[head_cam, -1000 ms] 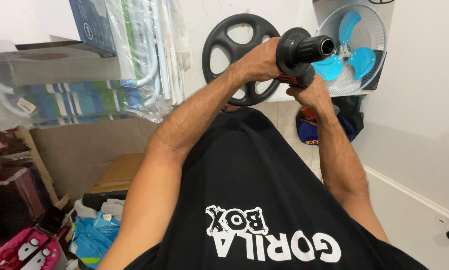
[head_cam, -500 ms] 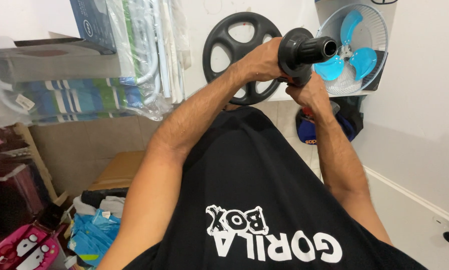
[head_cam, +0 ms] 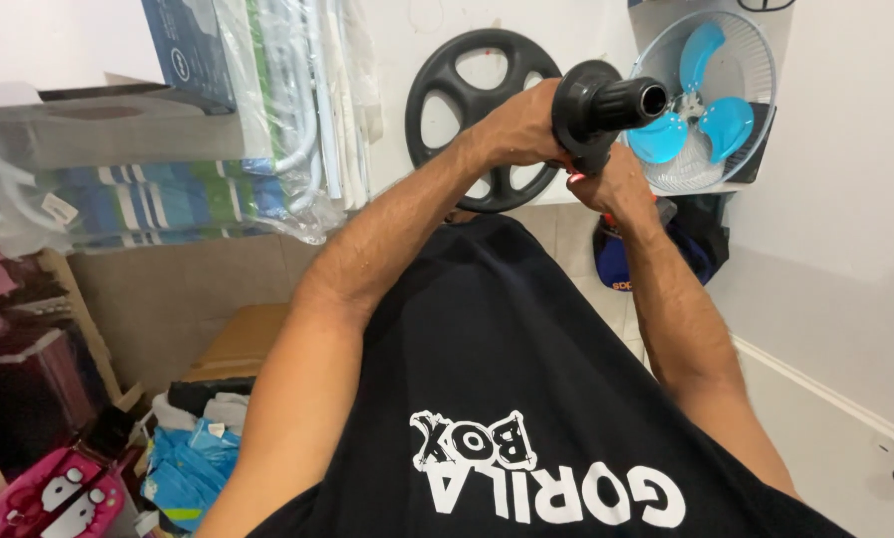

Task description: Assembling a fan base by attaching a support pole to a circular base using a power drill and screws.

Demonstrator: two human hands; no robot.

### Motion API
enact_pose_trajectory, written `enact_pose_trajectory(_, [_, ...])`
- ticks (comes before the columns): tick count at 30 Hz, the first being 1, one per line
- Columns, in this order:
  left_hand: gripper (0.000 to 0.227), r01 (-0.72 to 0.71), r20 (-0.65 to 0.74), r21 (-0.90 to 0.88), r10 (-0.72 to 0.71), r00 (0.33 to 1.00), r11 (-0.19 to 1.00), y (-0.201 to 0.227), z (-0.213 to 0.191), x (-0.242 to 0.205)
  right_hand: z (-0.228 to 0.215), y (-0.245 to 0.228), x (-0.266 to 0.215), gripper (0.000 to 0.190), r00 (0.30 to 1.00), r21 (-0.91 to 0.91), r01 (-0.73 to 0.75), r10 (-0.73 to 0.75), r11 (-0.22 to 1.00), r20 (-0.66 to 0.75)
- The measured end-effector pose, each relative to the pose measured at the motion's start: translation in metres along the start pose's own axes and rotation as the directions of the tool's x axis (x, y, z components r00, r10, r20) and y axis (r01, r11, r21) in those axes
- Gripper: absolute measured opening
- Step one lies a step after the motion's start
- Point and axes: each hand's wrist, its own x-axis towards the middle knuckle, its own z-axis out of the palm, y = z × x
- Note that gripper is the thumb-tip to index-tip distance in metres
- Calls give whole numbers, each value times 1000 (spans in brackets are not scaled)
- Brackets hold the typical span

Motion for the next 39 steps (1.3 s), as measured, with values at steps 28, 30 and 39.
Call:
enact_pose_trajectory(28, [58, 187, -171, -15, -187, 967, 982, 24, -5, 13, -41, 41, 158, 15, 957, 750, 271, -86, 603, -276])
enact_pose_trajectory(30, [54, 215, -181, -117, -233, 955, 970, 13, -8, 11, -41, 27, 198, 12, 964, 772, 254, -84, 582, -254])
enact_pose_trajectory(39, [46, 93, -294, -105, -120, 948, 990, 10, 8, 3, -84, -56, 270, 5, 992, 723, 66, -123, 688, 27])
